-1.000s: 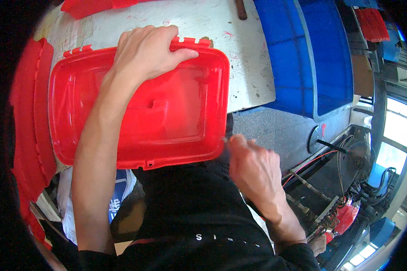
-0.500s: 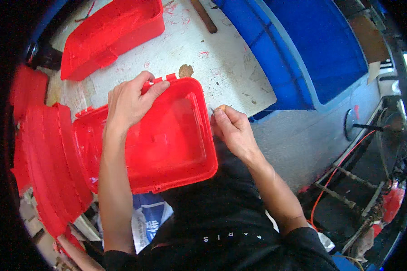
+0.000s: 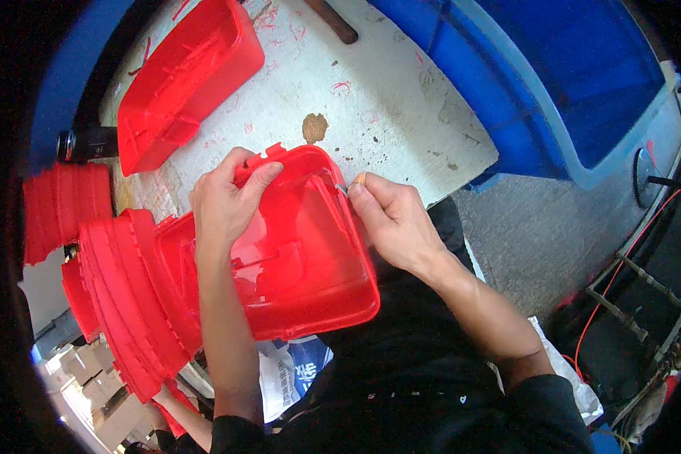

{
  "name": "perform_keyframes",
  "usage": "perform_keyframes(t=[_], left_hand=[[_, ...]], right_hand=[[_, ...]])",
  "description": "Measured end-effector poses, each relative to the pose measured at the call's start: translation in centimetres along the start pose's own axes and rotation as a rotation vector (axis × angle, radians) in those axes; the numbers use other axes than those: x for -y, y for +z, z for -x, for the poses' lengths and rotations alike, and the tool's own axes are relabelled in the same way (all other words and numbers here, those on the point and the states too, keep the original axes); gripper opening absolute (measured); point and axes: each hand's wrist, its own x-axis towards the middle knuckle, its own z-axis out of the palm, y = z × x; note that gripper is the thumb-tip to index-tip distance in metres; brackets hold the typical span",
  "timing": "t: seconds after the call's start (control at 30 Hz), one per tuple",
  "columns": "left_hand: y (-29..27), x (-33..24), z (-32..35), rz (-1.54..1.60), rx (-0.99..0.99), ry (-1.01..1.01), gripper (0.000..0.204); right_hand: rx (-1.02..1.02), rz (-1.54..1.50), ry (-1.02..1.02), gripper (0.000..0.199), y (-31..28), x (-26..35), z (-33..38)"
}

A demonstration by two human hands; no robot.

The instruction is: The person repeatedly removes small plastic flash from the edges and corners of red plastic containers using fingers and a hammer. They turn the containers over to access different sides and place finished units into a blue bin.

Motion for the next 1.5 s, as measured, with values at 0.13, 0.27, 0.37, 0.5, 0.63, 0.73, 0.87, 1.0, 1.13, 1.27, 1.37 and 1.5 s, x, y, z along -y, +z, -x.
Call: perform_keyframes(t=[0.13,0.27,0.37,0.5,0.63,0.73,0.87,1.0,1.13,1.27,1.37,1.5], left_hand=[[0.2,0.0,0.0,-0.017,-0.017,-0.006,0.052],[0.2,0.1,0.0,-0.009,-0.033,0.006,0.052],[0.2,0.0,0.0,0.002,-0.023,-0.01,0.053],[0.1,-0.1,0.0,-0.012,-0.014,-0.01,0.054],[-0.1,-0.3,0.0,-0.025,0.004,-0.024,0.054],[-0.2,-0.3,0.0,-0.028,0.019,-0.02,0.053],[-0.3,-0.2,0.0,0.018,0.026,-0.022,0.043],[-0.5,-0.1,0.0,0.067,0.036,0.013,0.046],[-0.8,0.1,0.0,-0.012,0.047,0.058,0.048],[-1.0,0.3,0.2,-0.044,0.072,0.045,0.045],[-0.9,0.5,0.3,0.003,0.056,0.072,0.043],[-0.6,0.7,0.4,0.042,0.028,0.089,0.04]], right_hand=[[-0.026,0.119,-0.09,0.028,0.1,0.2,1.3],[0.026,0.195,-0.084,0.03,-0.1,0.0,2.5],[0.017,0.156,-0.052,0.023,-0.2,-0.1,3.3],[0.028,0.197,-0.08,0.022,-0.3,-0.1,4.5],[0.049,0.254,-0.126,0.021,-0.6,-0.7,6.0],[0.102,0.287,-0.15,0.019,-1.3,-1.2,7.7],[0.308,0.313,-0.053,0.012,-3.2,-0.1,10.4],[0.164,0.458,-0.202,0.008,-4.3,2.7,9.2],[0.001,1.021,-0.322,0.014,-3.3,6.0,5.1],[-0.005,1.278,-0.316,0.019,-1.0,8.5,2.9],[-0.031,1.401,-0.24,0.019,0.2,9.4,2.1],[-0.094,1.463,-0.16,0.02,1.1,9.3,1.6]])
